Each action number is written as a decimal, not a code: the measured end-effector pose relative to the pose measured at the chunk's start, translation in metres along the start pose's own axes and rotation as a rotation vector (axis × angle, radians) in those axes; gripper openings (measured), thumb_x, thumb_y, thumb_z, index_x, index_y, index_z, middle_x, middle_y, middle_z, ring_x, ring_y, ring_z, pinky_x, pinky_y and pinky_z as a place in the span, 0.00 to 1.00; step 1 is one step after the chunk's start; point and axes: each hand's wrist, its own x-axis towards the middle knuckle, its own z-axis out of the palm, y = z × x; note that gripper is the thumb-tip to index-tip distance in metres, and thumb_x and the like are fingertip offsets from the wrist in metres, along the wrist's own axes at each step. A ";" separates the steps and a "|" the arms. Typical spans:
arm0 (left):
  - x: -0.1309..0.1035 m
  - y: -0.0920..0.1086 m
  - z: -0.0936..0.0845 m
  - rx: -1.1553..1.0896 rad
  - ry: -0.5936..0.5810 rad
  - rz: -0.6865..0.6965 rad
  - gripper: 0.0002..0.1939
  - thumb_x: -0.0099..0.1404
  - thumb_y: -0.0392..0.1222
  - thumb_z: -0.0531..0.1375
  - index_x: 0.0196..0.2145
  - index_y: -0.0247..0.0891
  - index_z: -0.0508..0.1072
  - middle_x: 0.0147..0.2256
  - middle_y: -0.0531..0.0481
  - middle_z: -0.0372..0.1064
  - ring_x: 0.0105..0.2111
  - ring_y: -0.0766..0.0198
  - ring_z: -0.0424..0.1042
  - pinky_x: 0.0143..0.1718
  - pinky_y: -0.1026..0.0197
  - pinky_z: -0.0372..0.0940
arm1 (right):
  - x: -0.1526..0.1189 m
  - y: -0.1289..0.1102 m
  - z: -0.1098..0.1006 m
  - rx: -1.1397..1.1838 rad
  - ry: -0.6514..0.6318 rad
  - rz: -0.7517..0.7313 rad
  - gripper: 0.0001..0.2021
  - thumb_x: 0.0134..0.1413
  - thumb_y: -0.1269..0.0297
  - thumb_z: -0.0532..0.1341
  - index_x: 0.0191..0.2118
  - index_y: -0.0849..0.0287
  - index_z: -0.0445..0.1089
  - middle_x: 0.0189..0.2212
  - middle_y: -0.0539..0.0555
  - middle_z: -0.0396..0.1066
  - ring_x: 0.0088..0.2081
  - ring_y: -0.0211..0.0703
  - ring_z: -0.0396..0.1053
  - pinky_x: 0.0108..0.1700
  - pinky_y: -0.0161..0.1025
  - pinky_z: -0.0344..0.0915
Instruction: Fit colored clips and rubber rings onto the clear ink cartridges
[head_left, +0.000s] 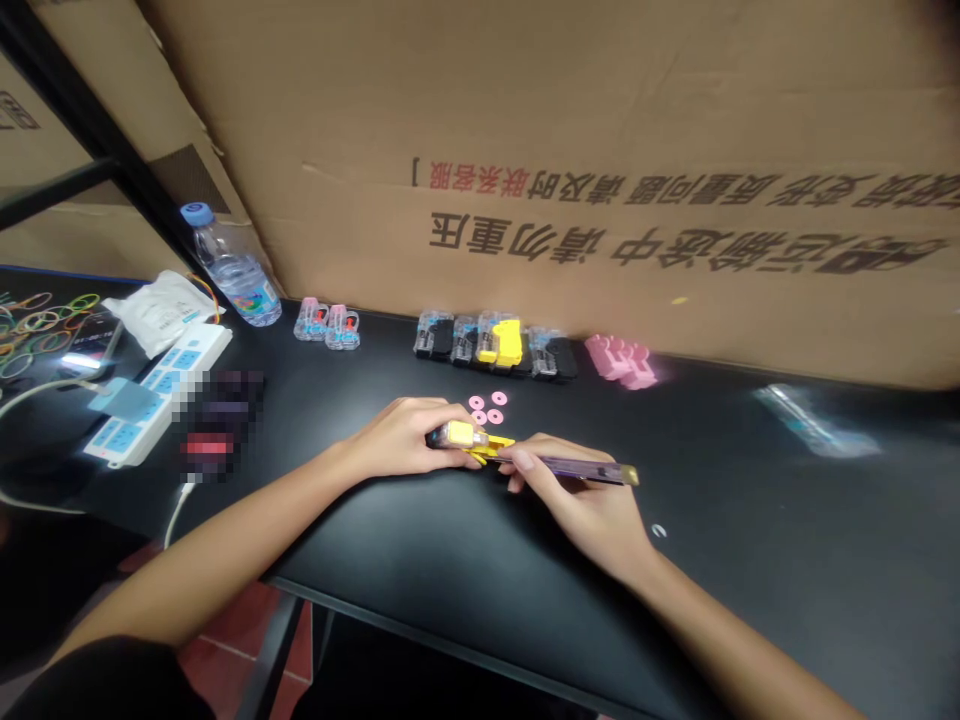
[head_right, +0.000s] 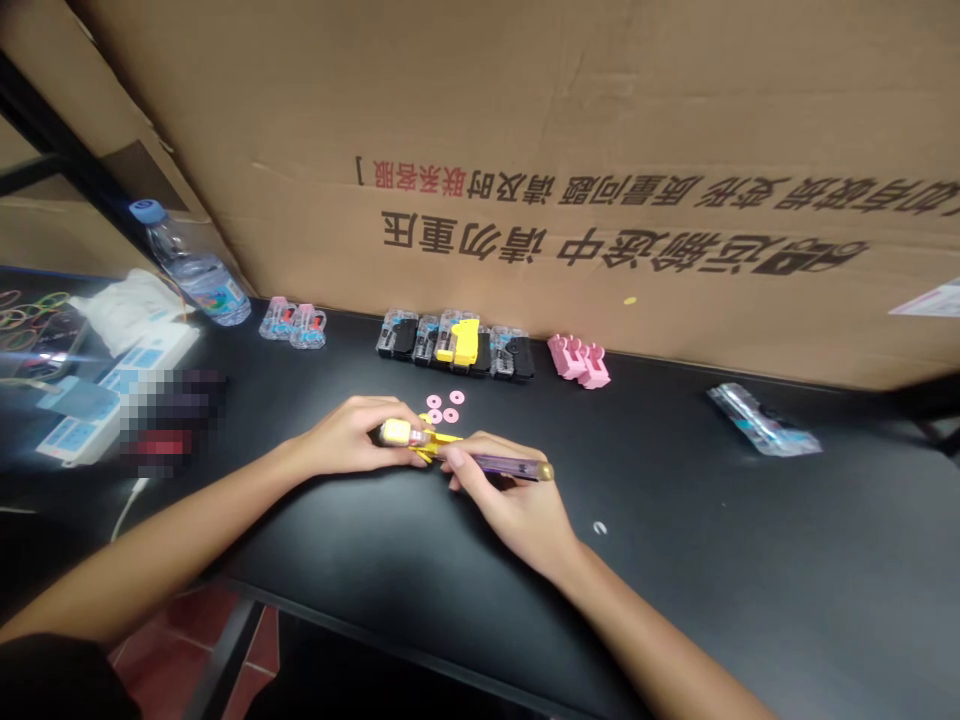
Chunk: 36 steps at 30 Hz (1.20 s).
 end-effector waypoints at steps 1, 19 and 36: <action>0.000 0.000 0.000 -0.004 0.001 0.001 0.17 0.67 0.51 0.73 0.48 0.40 0.80 0.41 0.48 0.81 0.39 0.59 0.80 0.41 0.61 0.69 | 0.000 -0.001 0.000 -0.009 -0.007 -0.007 0.16 0.73 0.54 0.63 0.33 0.54 0.81 0.26 0.52 0.79 0.29 0.43 0.77 0.35 0.38 0.72; 0.002 0.001 -0.003 0.036 -0.026 -0.022 0.18 0.67 0.50 0.73 0.50 0.41 0.79 0.44 0.46 0.82 0.44 0.55 0.81 0.46 0.59 0.71 | 0.002 -0.005 0.001 -0.119 -0.055 -0.088 0.13 0.72 0.57 0.63 0.35 0.53 0.81 0.30 0.54 0.81 0.30 0.46 0.78 0.35 0.43 0.74; 0.005 -0.001 -0.011 -0.079 0.321 -0.090 0.17 0.64 0.49 0.74 0.44 0.37 0.78 0.41 0.47 0.83 0.37 0.60 0.82 0.42 0.60 0.75 | 0.000 0.005 -0.010 -0.180 0.061 -0.191 0.22 0.77 0.51 0.54 0.39 0.53 0.82 0.30 0.54 0.81 0.31 0.47 0.76 0.43 0.50 0.70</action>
